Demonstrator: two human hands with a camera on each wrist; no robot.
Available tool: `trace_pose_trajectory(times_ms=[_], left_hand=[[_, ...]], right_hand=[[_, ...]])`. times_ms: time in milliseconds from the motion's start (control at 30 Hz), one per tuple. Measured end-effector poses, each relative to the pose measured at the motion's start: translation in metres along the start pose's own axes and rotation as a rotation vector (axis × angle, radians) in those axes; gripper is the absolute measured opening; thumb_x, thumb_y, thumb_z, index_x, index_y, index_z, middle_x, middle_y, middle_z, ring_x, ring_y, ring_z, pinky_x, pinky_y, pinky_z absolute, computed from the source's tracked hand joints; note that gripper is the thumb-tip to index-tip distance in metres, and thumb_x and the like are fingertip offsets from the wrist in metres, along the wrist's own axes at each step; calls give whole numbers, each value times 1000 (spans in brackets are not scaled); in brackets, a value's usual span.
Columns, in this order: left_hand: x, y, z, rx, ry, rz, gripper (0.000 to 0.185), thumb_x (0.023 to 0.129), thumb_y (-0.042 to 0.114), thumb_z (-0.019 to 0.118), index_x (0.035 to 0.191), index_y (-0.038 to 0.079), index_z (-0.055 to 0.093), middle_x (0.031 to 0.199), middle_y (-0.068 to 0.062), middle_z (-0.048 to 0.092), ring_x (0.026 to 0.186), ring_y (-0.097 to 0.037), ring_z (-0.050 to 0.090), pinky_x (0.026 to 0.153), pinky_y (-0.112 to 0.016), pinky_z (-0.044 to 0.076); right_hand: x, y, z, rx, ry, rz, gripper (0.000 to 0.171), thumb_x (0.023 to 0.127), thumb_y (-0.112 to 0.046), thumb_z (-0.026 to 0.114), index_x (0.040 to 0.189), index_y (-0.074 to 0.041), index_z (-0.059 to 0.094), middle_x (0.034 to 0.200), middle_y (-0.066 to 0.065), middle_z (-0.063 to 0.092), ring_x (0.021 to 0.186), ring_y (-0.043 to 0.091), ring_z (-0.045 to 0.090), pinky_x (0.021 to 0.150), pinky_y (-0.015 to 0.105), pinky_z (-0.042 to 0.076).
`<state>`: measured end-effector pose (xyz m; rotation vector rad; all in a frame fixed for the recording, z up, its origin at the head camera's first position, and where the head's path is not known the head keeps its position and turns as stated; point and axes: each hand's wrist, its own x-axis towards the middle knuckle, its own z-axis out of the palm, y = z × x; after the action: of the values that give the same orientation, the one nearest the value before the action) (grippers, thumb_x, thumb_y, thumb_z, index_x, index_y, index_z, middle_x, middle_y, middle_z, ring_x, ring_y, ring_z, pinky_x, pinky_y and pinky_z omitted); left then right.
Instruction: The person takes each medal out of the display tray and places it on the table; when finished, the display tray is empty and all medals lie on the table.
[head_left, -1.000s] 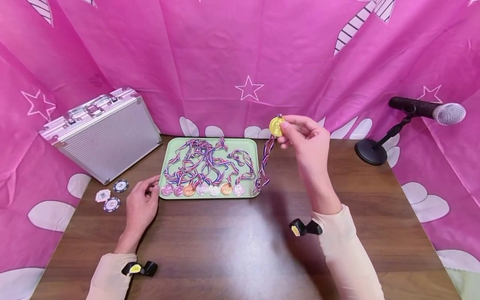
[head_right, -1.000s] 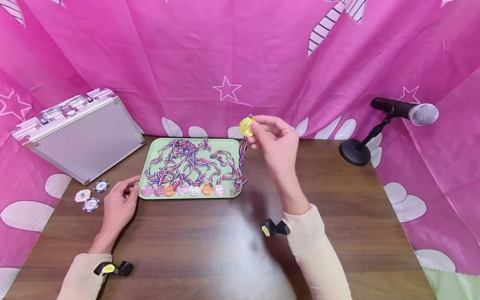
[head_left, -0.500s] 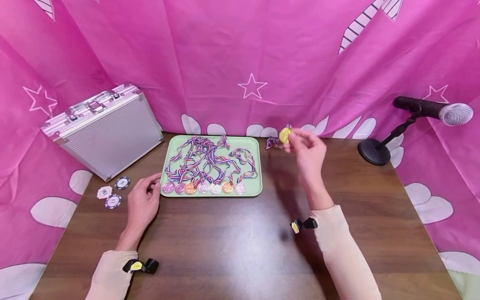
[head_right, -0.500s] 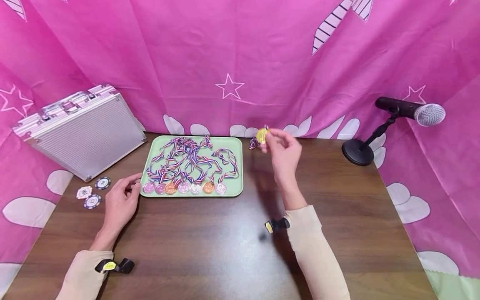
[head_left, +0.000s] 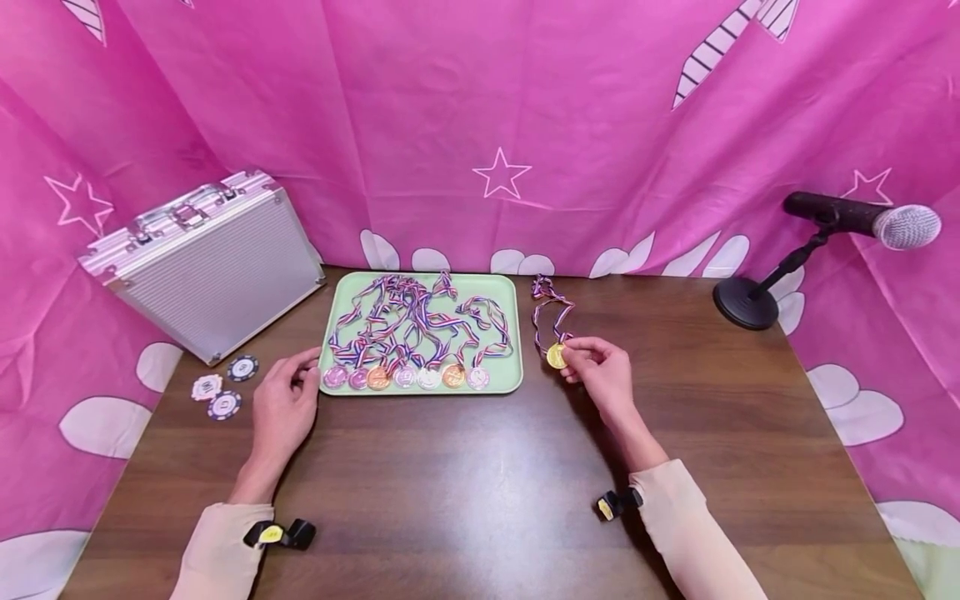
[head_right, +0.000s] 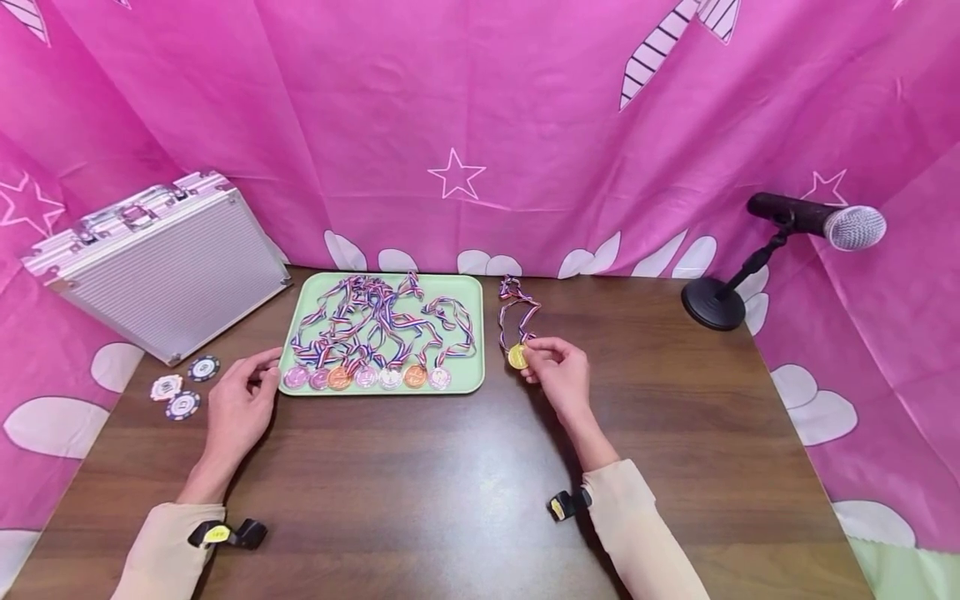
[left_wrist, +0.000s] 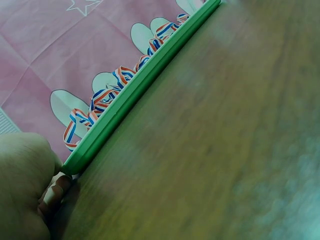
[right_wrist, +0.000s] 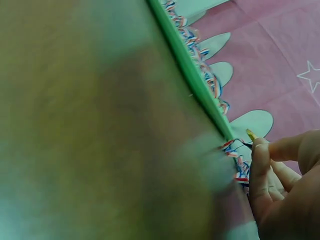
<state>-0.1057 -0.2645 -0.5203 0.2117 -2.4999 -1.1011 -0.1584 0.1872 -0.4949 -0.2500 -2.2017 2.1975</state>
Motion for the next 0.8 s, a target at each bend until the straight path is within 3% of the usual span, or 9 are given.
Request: trace_pose_trajectory(times_ms=[133, 267, 367, 533, 667, 800], left_hand=[[0, 1, 0, -4, -1, -4, 31, 107, 6, 66, 134, 5, 79, 111, -14, 74, 87, -11, 54, 73, -16, 35], [0, 0, 0, -8, 1, -4, 31, 106, 6, 66, 134, 5, 79, 111, -14, 74, 88, -9, 54, 73, -16, 36], [0, 0, 1, -6, 1, -7, 31, 106, 7, 66, 134, 5, 79, 110, -14, 73, 88, -10, 54, 73, -18, 36], [0, 1, 0, -2, -5, -12, 31, 107, 7, 66, 135, 5, 78, 111, -14, 73, 88, -14, 55, 74, -19, 37], [-1, 2, 0, -5, -1, -15, 31, 107, 7, 65, 134, 5, 79, 111, -14, 73, 88, -13, 55, 73, -18, 36], [-1, 1, 0, -4, 2, -7, 31, 106, 6, 66, 134, 5, 79, 110, -13, 74, 87, -10, 54, 72, -17, 36]], right_hand=[[-6, 7, -1, -96, -17, -27, 19, 99, 10, 73, 115, 20, 73, 81, 11, 78, 57, 7, 69, 58, 20, 58], [-9, 12, 0, -269, 2, -99, 13, 97, 8, 77, 109, 13, 79, 83, 19, 78, 56, 4, 67, 55, 19, 56], [-11, 15, 2, -403, 41, -164, 11, 95, 2, 80, 105, 6, 82, 83, 17, 78, 55, 2, 65, 53, 17, 54], [-15, 20, 4, -581, 138, -268, 9, 91, -7, 85, 99, -4, 87, 81, 8, 79, 64, 8, 67, 64, 17, 49], [-15, 24, 6, -632, 178, -320, 7, 89, -9, 88, 95, -7, 89, 85, 7, 79, 70, 12, 68, 70, 23, 48], [-16, 26, 8, -619, 198, -327, 5, 88, -9, 89, 93, -7, 89, 85, 8, 78, 69, 8, 64, 70, 22, 46]])
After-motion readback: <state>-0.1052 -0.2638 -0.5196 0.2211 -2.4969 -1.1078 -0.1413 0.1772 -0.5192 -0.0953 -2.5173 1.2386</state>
